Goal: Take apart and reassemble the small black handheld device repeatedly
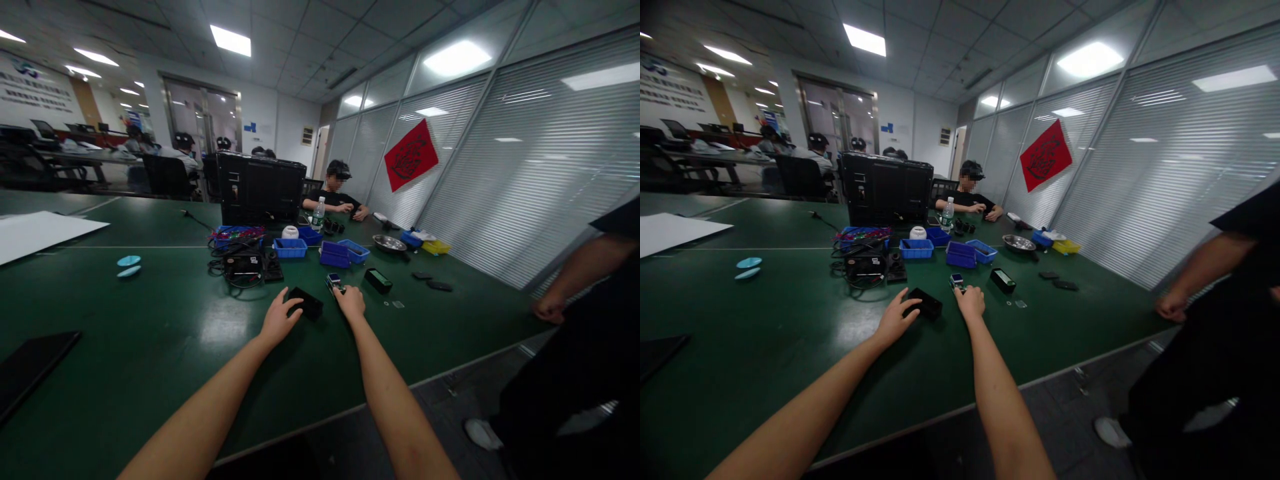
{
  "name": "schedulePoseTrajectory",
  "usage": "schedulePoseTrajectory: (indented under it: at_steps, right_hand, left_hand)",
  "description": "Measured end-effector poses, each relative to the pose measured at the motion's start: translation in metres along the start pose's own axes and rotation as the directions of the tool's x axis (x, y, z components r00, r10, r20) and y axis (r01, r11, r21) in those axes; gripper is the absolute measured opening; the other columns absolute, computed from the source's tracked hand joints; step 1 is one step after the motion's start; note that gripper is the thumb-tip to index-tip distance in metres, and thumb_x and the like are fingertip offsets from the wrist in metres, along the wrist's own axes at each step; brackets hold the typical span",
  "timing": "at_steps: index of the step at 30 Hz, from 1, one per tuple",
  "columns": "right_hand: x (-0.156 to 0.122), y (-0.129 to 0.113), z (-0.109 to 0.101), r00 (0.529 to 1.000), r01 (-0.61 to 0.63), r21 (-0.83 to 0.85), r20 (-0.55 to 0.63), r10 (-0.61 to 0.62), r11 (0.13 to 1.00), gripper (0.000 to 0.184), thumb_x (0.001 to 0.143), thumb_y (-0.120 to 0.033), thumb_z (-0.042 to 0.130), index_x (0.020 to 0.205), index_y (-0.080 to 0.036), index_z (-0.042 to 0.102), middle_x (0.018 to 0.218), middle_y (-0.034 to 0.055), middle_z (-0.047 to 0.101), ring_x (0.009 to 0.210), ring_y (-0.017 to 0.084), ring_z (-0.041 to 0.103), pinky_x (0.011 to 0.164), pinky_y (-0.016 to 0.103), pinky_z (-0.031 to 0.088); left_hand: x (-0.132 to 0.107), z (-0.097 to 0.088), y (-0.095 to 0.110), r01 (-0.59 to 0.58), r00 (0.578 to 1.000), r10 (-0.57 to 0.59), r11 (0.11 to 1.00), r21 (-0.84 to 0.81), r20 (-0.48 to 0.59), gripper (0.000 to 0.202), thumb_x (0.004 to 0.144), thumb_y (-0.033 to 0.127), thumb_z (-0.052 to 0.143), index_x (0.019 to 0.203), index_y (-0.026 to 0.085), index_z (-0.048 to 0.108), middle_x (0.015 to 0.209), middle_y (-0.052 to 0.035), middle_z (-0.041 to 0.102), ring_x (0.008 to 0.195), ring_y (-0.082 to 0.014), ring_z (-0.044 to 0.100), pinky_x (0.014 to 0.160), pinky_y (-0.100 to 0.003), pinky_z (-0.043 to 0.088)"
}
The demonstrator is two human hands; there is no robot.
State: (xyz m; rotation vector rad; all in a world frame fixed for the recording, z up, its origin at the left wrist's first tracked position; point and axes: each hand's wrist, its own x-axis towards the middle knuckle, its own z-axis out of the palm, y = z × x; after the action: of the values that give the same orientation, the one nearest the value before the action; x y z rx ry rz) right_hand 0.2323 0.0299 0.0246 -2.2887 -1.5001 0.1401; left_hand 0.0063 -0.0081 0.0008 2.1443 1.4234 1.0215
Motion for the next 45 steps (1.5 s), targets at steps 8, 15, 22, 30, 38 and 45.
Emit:
schedulePoseTrajectory:
  at_steps: [8,15,22,30,38,45]
  right_hand:
    - [0.003,0.007,0.009,0.979,0.142,0.004,-0.149,-0.14,0.99,0.035,0.074,-0.039,0.052,0.101,-0.017,0.059,0.098,0.0119,0.055,0.092,0.025,0.05,0.072,0.032,0.04]
    - [-0.006,-0.001,0.012,0.911,0.328,-0.08,-0.238,-0.337,0.941,0.03,0.071,-0.025,0.058,0.101,-0.021,0.055,0.099,0.0082,0.051,0.092,0.023,0.045,0.076,0.031,0.037]
    - [-0.015,-0.01,0.007,0.878,0.401,-0.106,-0.238,-0.415,0.91,0.042,0.073,-0.041,0.057,0.11,-0.021,0.053,0.101,0.0084,0.051,0.094,0.024,0.043,0.079,0.032,0.035]
    - [-0.013,-0.008,0.006,0.954,0.275,-0.005,-0.123,-0.273,0.962,0.046,0.082,-0.05,0.039,0.102,-0.015,0.061,0.1,0.0124,0.055,0.094,0.025,0.046,0.078,0.031,0.035]
    - [-0.021,-0.02,0.012,0.871,0.479,0.03,-0.136,-0.471,0.877,0.024,0.072,-0.029,0.059,0.094,-0.019,0.057,0.097,0.0067,0.054,0.09,0.02,0.045,0.08,0.03,0.035]
    - [-0.015,-0.016,0.01,0.882,0.471,0.215,-0.083,-0.465,0.855,0.044,0.065,-0.036,0.066,0.104,-0.02,0.054,0.095,0.004,0.055,0.09,0.019,0.048,0.078,0.029,0.038]
  left_hand:
    - [-0.001,0.001,-0.001,-0.013,1.0,0.012,0.998,-0.067,-0.015,0.03,0.077,0.031,0.052,0.106,0.027,0.059,0.131,-0.0036,0.039,0.112,-0.0187,0.047,0.098,-0.034,0.035]
    - [-0.002,0.0,0.001,-0.031,0.999,0.028,0.997,-0.066,-0.046,0.022,0.075,0.03,0.055,0.095,0.024,0.062,0.125,-0.0055,0.043,0.107,-0.0188,0.049,0.097,-0.036,0.036]
    - [-0.001,0.0,0.001,-0.049,0.995,0.043,0.997,-0.062,-0.091,0.027,0.071,0.028,0.059,0.098,0.022,0.058,0.122,-0.006,0.047,0.115,-0.019,0.045,0.099,-0.034,0.034]
    - [0.003,0.006,-0.003,-0.023,1.0,0.024,0.999,-0.044,0.016,0.072,0.067,0.036,0.062,0.131,0.021,0.032,0.136,-0.0074,0.038,0.124,-0.0212,0.035,0.104,-0.035,0.028]
    - [0.001,0.002,0.001,-0.052,0.999,0.052,0.999,-0.009,0.014,0.059,0.068,0.035,0.062,0.123,0.022,0.043,0.121,-0.0057,0.049,0.111,-0.02,0.046,0.097,-0.033,0.034]
    - [0.0,0.001,0.002,0.033,0.999,-0.033,0.999,0.0,0.032,0.07,0.064,0.036,0.065,0.126,0.023,0.038,0.115,-0.0058,0.048,0.107,-0.0199,0.048,0.092,-0.03,0.037]
